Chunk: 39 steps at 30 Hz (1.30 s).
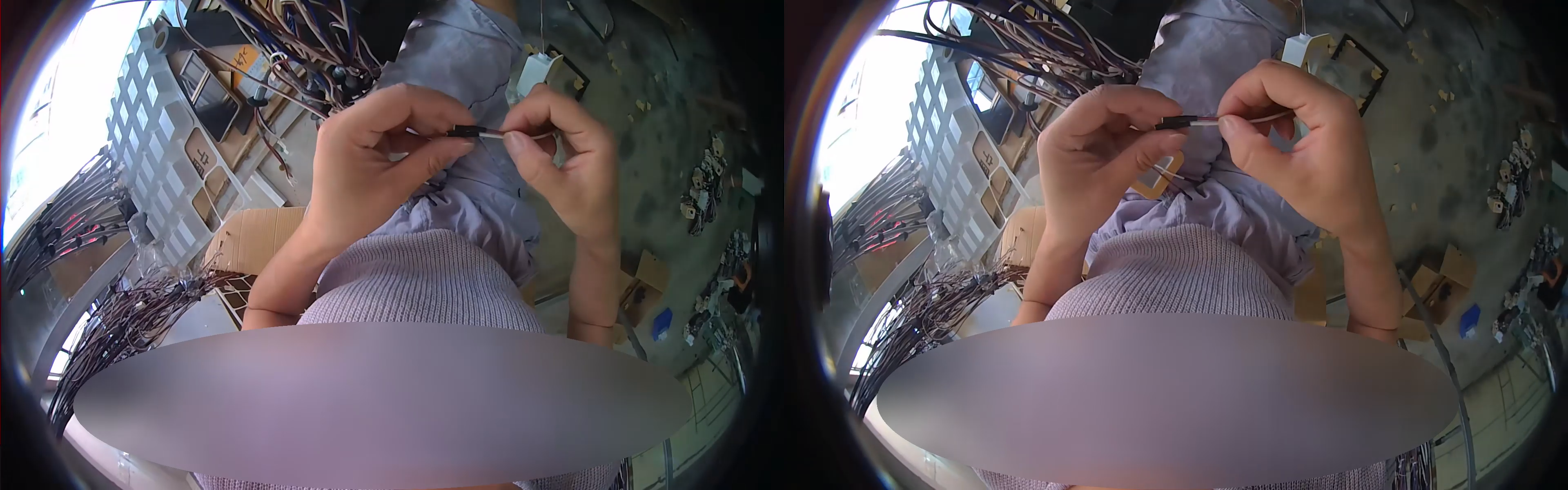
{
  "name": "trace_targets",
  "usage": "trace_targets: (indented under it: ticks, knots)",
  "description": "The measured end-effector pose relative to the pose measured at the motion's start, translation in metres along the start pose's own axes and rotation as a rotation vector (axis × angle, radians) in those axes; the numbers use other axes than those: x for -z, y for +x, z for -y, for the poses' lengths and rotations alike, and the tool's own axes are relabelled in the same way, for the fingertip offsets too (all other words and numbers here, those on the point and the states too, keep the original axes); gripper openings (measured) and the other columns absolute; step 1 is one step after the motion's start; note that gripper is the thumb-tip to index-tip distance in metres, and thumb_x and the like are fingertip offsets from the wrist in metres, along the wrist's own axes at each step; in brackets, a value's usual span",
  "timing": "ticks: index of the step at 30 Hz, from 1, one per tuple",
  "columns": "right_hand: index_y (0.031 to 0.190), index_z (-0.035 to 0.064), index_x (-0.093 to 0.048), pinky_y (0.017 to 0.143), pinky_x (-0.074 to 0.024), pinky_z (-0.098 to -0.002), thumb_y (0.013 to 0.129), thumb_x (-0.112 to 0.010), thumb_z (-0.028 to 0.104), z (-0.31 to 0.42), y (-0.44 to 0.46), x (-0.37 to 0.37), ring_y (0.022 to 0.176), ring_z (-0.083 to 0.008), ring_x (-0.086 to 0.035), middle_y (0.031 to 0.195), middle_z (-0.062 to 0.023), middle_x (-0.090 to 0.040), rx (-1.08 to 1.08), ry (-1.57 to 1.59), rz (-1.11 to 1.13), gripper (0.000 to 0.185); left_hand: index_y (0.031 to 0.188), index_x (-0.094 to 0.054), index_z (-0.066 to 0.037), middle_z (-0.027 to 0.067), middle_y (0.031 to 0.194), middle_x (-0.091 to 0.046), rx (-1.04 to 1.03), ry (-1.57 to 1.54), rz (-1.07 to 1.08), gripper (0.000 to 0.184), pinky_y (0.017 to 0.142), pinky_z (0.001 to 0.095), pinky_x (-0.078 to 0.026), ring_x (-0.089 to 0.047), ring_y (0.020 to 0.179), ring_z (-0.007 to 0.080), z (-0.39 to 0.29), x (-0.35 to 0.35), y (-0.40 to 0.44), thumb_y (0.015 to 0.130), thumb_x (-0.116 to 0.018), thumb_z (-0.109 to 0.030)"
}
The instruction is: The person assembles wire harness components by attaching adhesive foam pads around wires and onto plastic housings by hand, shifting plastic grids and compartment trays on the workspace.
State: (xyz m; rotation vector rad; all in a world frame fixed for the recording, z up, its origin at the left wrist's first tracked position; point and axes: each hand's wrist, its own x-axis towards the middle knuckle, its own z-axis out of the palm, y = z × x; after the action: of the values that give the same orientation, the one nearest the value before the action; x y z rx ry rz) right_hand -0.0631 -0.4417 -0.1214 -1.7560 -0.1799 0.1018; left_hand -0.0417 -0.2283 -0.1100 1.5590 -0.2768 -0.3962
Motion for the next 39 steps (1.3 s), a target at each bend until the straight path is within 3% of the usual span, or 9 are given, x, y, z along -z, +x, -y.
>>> trace_targets:
  ticks: [19,22,25,28,32,35,39]
  knots:
    - [0.082,0.0052,-0.067,0.058,-0.0323,-0.0221,0.084,-0.068,0.01,-0.001,-0.003,-0.002,0.066,-0.004,-0.047,0.073,0.0045,-0.058,-0.004,0.007,-0.011,0.005,0.096,-0.063,0.006,0.0105,0.09,-0.067,-0.007,-0.01,-0.006,0.024,0.074,0.0253,-0.058,-0.068,0.081,0.0134,0.005,0.003,-0.002,0.075,-0.074,0.013]
    - [0.083,0.0045,-0.067,0.058,-0.032,-0.0224,0.082,-0.069,0.009,0.001,-0.003,0.0,0.068,-0.0049,-0.048,0.074,0.003,-0.058,0.0,0.033,-0.013,0.005,0.108,-0.058,0.008,0.0144,0.09,-0.066,-0.094,0.054,0.064,0.027,0.073,0.0267,-0.059,-0.068,0.081,0.0155,0.012,0.006,-0.001,0.086,-0.07,-0.002]
    - [0.084,0.0019,-0.065,0.06,-0.0321,-0.0213,0.083,-0.068,0.006,0.014,0.0,0.007,0.069,-0.0057,-0.046,0.077,0.0016,-0.055,0.042,0.064,0.072,0.005,0.133,-0.038,0.011,0.0215,0.082,-0.065,0.156,-0.451,0.161,0.063,0.062,0.0274,-0.06,-0.069,0.07,0.0198,0.006,-0.007,-0.002,0.101,-0.047,-0.042]
    - [0.084,0.001,-0.064,0.06,-0.0319,-0.0211,0.081,-0.068,0.003,0.026,0.005,0.002,0.068,-0.0063,-0.045,0.076,0.0008,-0.054,0.101,-0.064,0.108,0.005,0.145,-0.008,0.011,0.0275,0.073,-0.062,0.391,-1.037,0.568,0.097,0.047,0.0277,-0.058,-0.066,0.054,0.0236,0.009,-0.002,0.001,0.093,-0.011,-0.071]
    - [0.082,0.0019,-0.064,0.058,-0.0314,-0.0214,0.078,-0.068,0.001,0.033,0.006,-0.007,0.065,-0.0066,-0.045,0.074,0.0004,-0.054,0.105,-0.225,0.036,0.006,0.15,-0.007,0.005,0.0277,0.064,-0.059,0.377,-1.392,0.654,0.113,0.034,0.0265,-0.048,-0.059,0.042,0.0254,0.017,-0.004,0.001,0.081,-0.001,-0.084]
    - [0.081,0.0019,-0.063,0.057,-0.0311,-0.0212,0.078,-0.068,0.001,0.039,0.006,-0.007,0.063,-0.0061,-0.045,0.074,0.0004,-0.054,0.112,-0.277,0.039,0.005,0.15,-0.004,0.005,0.0257,0.06,-0.058,0.355,-1.432,0.706,0.116,0.034,0.025,-0.047,-0.055,0.037,0.0216,0.021,-0.003,0.0,0.079,-0.003,-0.086]
    - [0.081,0.0009,-0.063,0.056,-0.0312,-0.0208,0.078,-0.067,-0.001,0.042,0.005,-0.008,0.064,-0.006,-0.045,0.075,-0.0003,-0.055,0.103,-0.257,0.033,0.006,0.147,0.01,0.008,0.0217,0.058,-0.059,0.285,-1.436,0.775,0.112,0.034,0.022,-0.048,-0.059,0.041,0.0192,0.025,-0.004,0.002,0.083,-0.007,-0.083]
